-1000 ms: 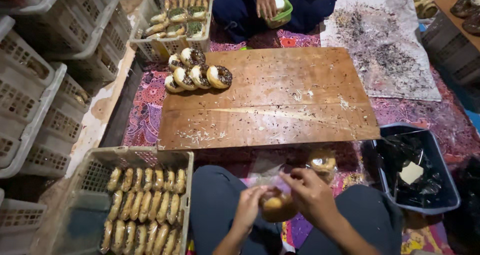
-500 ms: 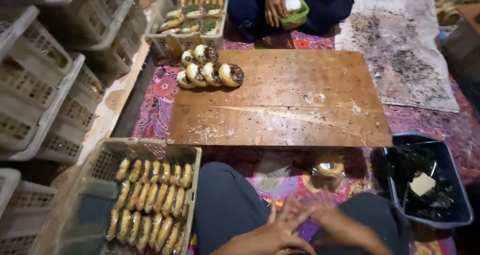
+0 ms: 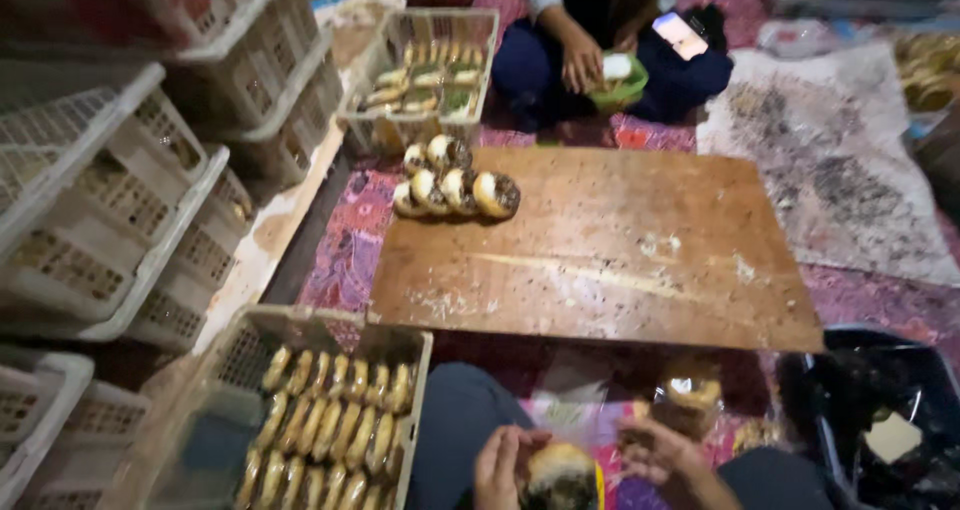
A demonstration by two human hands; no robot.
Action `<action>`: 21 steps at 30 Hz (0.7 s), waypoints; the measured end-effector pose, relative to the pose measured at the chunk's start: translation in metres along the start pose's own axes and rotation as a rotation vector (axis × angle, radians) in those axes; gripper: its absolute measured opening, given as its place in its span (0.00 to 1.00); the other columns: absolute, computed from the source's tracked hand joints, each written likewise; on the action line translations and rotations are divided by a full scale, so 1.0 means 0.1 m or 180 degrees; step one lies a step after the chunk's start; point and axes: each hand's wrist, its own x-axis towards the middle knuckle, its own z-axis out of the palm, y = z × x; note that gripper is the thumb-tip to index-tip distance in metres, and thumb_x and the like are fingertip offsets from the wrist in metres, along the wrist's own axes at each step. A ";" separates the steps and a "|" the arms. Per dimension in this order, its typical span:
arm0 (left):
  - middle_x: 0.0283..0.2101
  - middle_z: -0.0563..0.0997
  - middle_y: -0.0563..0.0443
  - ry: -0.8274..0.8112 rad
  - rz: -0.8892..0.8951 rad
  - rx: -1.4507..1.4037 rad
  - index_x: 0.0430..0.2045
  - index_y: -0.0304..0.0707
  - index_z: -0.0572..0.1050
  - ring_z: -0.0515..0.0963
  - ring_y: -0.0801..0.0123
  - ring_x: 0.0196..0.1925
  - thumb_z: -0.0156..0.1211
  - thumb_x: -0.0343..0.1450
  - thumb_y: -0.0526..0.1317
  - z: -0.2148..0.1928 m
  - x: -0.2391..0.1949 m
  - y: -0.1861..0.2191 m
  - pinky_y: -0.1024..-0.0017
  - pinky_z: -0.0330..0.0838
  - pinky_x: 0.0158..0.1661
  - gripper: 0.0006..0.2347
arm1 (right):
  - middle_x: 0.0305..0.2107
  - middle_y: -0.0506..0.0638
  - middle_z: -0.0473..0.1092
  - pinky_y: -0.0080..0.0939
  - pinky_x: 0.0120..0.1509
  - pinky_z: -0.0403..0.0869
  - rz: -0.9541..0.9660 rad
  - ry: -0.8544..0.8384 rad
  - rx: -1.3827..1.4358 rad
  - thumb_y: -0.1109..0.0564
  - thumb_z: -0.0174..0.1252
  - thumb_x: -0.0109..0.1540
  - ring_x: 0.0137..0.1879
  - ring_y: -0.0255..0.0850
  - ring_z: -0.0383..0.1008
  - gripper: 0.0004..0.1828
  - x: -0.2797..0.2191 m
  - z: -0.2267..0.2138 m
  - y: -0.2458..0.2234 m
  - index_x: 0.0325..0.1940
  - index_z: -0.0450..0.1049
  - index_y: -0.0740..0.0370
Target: The person picks up chocolate-frosted donuts from a wooden board, places each into a clear plastic bag, and arranges the packaged donuts into a white plastic crate. The person repeats this process for multiple donuts throughout the clip.
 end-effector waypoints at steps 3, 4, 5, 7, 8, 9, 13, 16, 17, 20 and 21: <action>0.39 0.85 0.35 0.0246 -0.0255 -0.0072 0.33 0.32 0.71 0.86 0.57 0.41 0.49 0.77 0.45 0.07 -0.05 0.32 0.62 0.81 0.43 0.13 | 0.53 0.60 0.75 0.58 0.64 0.74 0.1049 0.0587 -0.3941 0.35 0.68 0.52 0.59 0.50 0.75 0.44 -0.15 -0.03 -0.37 0.66 0.72 0.62; 0.39 0.85 0.36 0.0311 -0.0311 -0.0038 0.33 0.32 0.71 0.85 0.59 0.41 0.48 0.76 0.45 0.13 -0.07 0.42 0.63 0.82 0.43 0.13 | 0.53 0.60 0.75 0.57 0.64 0.73 0.0913 0.0365 -0.4276 0.38 0.68 0.52 0.59 0.50 0.75 0.43 -0.16 0.04 -0.48 0.66 0.72 0.63; 0.39 0.84 0.35 0.0255 -0.0337 -0.0077 0.33 0.33 0.70 0.86 0.58 0.40 0.47 0.76 0.46 0.21 -0.06 0.50 0.63 0.82 0.42 0.12 | 0.53 0.60 0.74 0.55 0.64 0.73 0.0724 0.0183 -0.4539 0.40 0.69 0.52 0.60 0.50 0.74 0.42 -0.12 0.18 -0.53 0.66 0.71 0.64; 0.40 0.84 0.32 0.0153 -0.0387 -0.0166 0.34 0.35 0.69 0.86 0.55 0.39 0.47 0.76 0.47 0.37 -0.11 0.59 0.62 0.82 0.40 0.12 | 0.54 0.60 0.74 0.52 0.65 0.72 0.0233 -0.0030 -0.4162 0.45 0.70 0.53 0.61 0.50 0.74 0.40 -0.07 0.51 -0.48 0.65 0.71 0.65; 0.41 0.84 0.32 0.0101 -0.0386 -0.0210 0.34 0.36 0.68 0.87 0.54 0.40 0.47 0.76 0.47 0.45 -0.14 0.59 0.62 0.83 0.40 0.12 | 0.55 0.60 0.74 0.51 0.65 0.71 -0.0008 -0.0034 -0.3791 0.48 0.71 0.53 0.61 0.50 0.73 0.39 -0.03 0.68 -0.36 0.65 0.70 0.66; 0.43 0.83 0.32 0.0039 -0.0390 -0.0241 0.33 0.36 0.67 0.87 0.52 0.40 0.47 0.76 0.47 0.51 -0.17 0.59 0.62 0.83 0.39 0.12 | 0.55 0.60 0.73 0.49 0.66 0.71 -0.0256 0.0098 -0.3374 0.50 0.72 0.53 0.62 0.50 0.73 0.39 0.03 0.82 -0.19 0.65 0.70 0.66; 0.48 0.82 0.32 0.0459 -0.0245 -0.0824 0.33 0.34 0.67 0.86 0.52 0.37 0.45 0.76 0.50 0.57 -0.25 0.55 0.63 0.83 0.35 0.16 | 0.49 0.63 0.77 0.46 0.62 0.75 -0.0919 0.1698 -0.1828 0.62 0.64 0.62 0.57 0.51 0.78 0.17 0.35 1.13 0.62 0.49 0.82 0.80; 0.46 0.83 0.36 0.0644 -0.0274 -0.0586 0.37 0.34 0.71 0.88 0.50 0.41 0.49 0.73 0.46 0.50 -0.27 0.61 0.60 0.82 0.36 0.13 | 0.47 0.61 0.77 0.42 0.59 0.75 -0.1342 0.1880 -0.2021 0.61 0.59 0.65 0.55 0.46 0.77 0.15 0.45 1.29 0.97 0.45 0.82 0.80; 0.47 0.84 0.37 0.0489 -0.0090 -0.0096 0.39 0.31 0.74 0.86 0.53 0.45 0.51 0.74 0.46 0.47 -0.25 0.66 0.62 0.80 0.42 0.14 | 0.47 0.60 0.77 0.41 0.60 0.75 -0.1274 0.1890 -0.1683 0.60 0.57 0.65 0.55 0.46 0.77 0.16 0.51 1.35 0.98 0.45 0.81 0.79; 0.47 0.85 0.40 0.0402 0.0332 0.0995 0.41 0.26 0.80 0.83 0.62 0.49 0.56 0.75 0.43 0.36 -0.14 0.85 0.69 0.75 0.52 0.14 | 0.46 0.56 0.77 0.40 0.60 0.73 -0.0976 0.1831 -0.1416 0.56 0.53 0.66 0.54 0.43 0.76 0.17 0.73 1.52 0.73 0.46 0.80 0.74; 0.45 0.85 0.43 0.0645 0.0386 0.1111 0.39 0.28 0.81 0.82 0.65 0.46 0.57 0.75 0.43 0.31 -0.10 0.91 0.70 0.75 0.50 0.13 | 0.45 0.55 0.78 0.39 0.59 0.73 -0.0811 0.1753 -0.1817 0.56 0.53 0.66 0.52 0.41 0.76 0.17 0.85 1.57 0.60 0.47 0.81 0.71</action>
